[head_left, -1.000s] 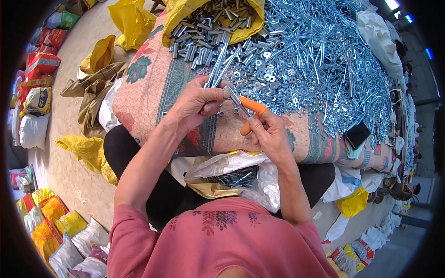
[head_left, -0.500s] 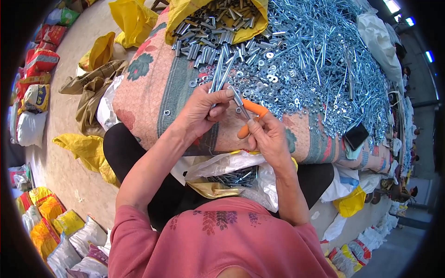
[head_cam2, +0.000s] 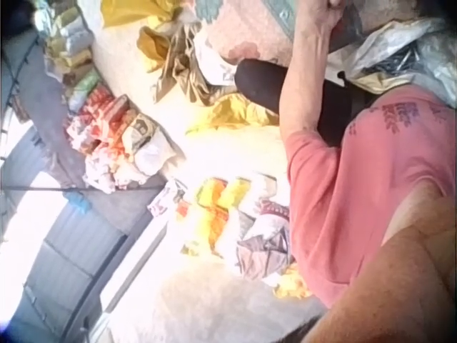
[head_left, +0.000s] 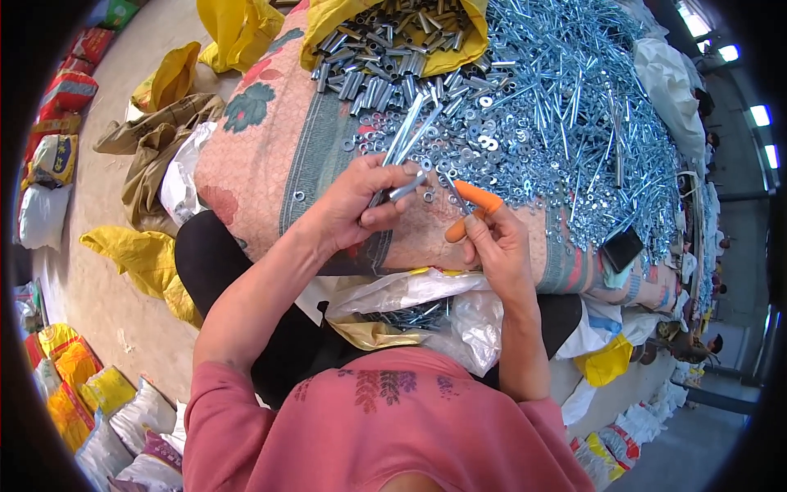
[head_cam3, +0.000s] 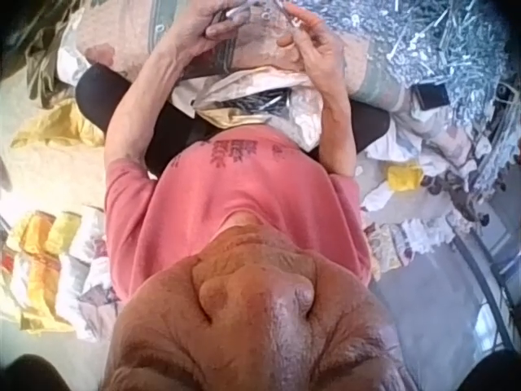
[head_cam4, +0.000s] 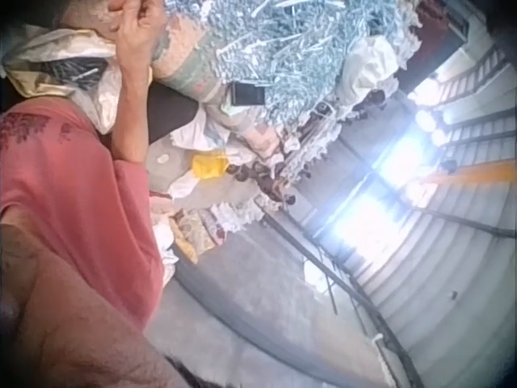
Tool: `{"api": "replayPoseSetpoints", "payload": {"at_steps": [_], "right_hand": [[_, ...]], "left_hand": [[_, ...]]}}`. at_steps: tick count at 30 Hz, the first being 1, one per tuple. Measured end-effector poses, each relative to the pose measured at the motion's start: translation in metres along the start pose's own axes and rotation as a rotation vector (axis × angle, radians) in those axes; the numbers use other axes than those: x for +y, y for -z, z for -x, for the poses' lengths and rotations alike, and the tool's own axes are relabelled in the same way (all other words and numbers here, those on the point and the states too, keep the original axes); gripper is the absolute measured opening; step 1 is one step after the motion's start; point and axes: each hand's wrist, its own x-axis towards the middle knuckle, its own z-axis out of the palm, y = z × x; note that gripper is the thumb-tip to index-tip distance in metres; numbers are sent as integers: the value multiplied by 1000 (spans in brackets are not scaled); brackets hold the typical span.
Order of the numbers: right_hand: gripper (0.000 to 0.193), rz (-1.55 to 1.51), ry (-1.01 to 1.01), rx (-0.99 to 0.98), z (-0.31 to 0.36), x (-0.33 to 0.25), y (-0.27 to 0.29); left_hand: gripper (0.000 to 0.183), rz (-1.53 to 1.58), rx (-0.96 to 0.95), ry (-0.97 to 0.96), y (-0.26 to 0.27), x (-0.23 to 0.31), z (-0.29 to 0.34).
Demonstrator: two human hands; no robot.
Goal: The person assembles sets of metal bolts and washers by hand, then places each set into a plastic bag.
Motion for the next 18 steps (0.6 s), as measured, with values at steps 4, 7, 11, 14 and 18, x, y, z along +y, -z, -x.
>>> {"api": "replayPoseSetpoints", "payload": {"at_steps": [4,7,11,14,18], "right_hand": [[30,163,29,-68,0,-5,4],[32,260,20,-124,2,-14,11],[33,367,131,-250,-1,-15,17],[28,396,189,-253,-5,-10,11],[20,52,-79,-85,-14,-2,-15]], "left_hand": [[17,-84,-58,44,-3,2,3],[17,-163,-28,99,2,0,1],[22,-284,-106,222,-1,5,5],[23,-327,-23,227,-8,5,2],[21,-199,146,12,-1,1,0]]}}
